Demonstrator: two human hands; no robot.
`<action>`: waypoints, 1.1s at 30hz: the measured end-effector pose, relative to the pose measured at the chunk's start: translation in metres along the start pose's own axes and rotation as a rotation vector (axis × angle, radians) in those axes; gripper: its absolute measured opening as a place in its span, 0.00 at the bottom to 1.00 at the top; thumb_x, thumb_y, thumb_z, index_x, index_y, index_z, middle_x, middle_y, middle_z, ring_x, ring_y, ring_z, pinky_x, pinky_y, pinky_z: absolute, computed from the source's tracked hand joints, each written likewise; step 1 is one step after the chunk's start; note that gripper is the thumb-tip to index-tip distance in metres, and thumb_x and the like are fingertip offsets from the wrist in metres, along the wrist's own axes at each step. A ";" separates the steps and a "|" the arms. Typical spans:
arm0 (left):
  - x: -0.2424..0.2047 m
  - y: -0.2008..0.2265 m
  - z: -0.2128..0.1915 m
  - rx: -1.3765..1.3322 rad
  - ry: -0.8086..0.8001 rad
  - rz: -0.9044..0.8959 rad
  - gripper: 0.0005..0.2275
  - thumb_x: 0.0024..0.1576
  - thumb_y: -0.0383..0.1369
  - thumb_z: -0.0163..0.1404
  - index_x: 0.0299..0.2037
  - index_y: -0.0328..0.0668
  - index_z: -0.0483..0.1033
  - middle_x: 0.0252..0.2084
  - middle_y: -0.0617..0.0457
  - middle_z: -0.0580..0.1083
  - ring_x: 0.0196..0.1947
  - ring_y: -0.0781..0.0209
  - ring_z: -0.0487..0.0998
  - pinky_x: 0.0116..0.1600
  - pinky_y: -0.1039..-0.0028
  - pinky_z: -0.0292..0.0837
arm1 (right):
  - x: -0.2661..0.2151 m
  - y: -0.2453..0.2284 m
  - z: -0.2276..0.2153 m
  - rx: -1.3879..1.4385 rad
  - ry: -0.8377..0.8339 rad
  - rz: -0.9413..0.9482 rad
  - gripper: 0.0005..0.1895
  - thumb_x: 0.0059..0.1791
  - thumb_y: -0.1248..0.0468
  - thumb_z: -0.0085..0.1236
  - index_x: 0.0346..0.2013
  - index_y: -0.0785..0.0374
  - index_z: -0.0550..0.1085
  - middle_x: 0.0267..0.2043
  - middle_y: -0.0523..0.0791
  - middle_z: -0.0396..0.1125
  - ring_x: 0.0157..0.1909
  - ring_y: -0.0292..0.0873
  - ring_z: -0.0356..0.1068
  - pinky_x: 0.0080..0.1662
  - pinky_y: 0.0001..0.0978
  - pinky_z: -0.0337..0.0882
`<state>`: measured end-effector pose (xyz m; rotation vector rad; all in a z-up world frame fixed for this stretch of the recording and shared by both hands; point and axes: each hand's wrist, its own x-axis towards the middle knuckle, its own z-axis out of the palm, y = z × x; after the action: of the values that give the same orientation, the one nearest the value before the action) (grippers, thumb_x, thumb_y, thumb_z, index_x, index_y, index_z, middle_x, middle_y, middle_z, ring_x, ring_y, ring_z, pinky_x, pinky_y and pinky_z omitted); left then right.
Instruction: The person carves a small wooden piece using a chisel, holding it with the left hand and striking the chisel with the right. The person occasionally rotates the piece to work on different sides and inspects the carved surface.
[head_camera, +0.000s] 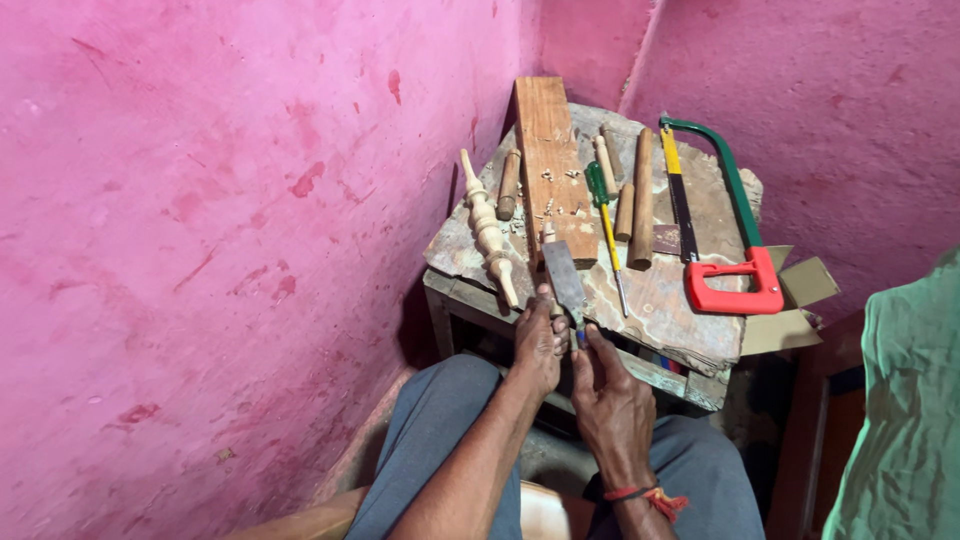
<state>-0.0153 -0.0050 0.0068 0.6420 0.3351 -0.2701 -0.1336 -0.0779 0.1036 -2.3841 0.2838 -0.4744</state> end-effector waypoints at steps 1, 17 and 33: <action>0.001 -0.001 -0.001 0.005 0.011 -0.011 0.15 0.62 0.50 0.52 0.37 0.51 0.66 0.18 0.63 0.62 0.13 0.74 0.58 0.19 0.81 0.51 | 0.002 0.000 0.002 -0.013 0.002 -0.006 0.20 0.51 0.54 0.56 0.57 0.50 0.77 0.30 0.55 0.76 0.33 0.56 0.78 0.35 0.47 0.75; -0.009 0.001 0.013 0.107 0.124 0.052 0.15 0.63 0.49 0.49 0.41 0.46 0.73 0.27 0.65 0.71 0.24 0.74 0.68 0.29 0.80 0.63 | 0.045 -0.028 0.003 0.116 0.086 -0.080 0.20 0.51 0.60 0.59 0.58 0.58 0.77 0.36 0.53 0.77 0.33 0.45 0.79 0.36 0.39 0.75; -0.010 0.004 0.008 -0.055 -0.039 -0.082 0.15 0.65 0.50 0.48 0.39 0.48 0.65 0.20 0.63 0.63 0.15 0.75 0.59 0.21 0.82 0.52 | 0.004 -0.003 -0.008 0.091 -0.049 0.122 0.22 0.50 0.55 0.59 0.59 0.52 0.76 0.30 0.53 0.77 0.31 0.41 0.79 0.36 0.38 0.75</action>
<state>-0.0211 -0.0056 0.0180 0.5687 0.3310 -0.3507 -0.1325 -0.0817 0.1119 -2.2707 0.3752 -0.3642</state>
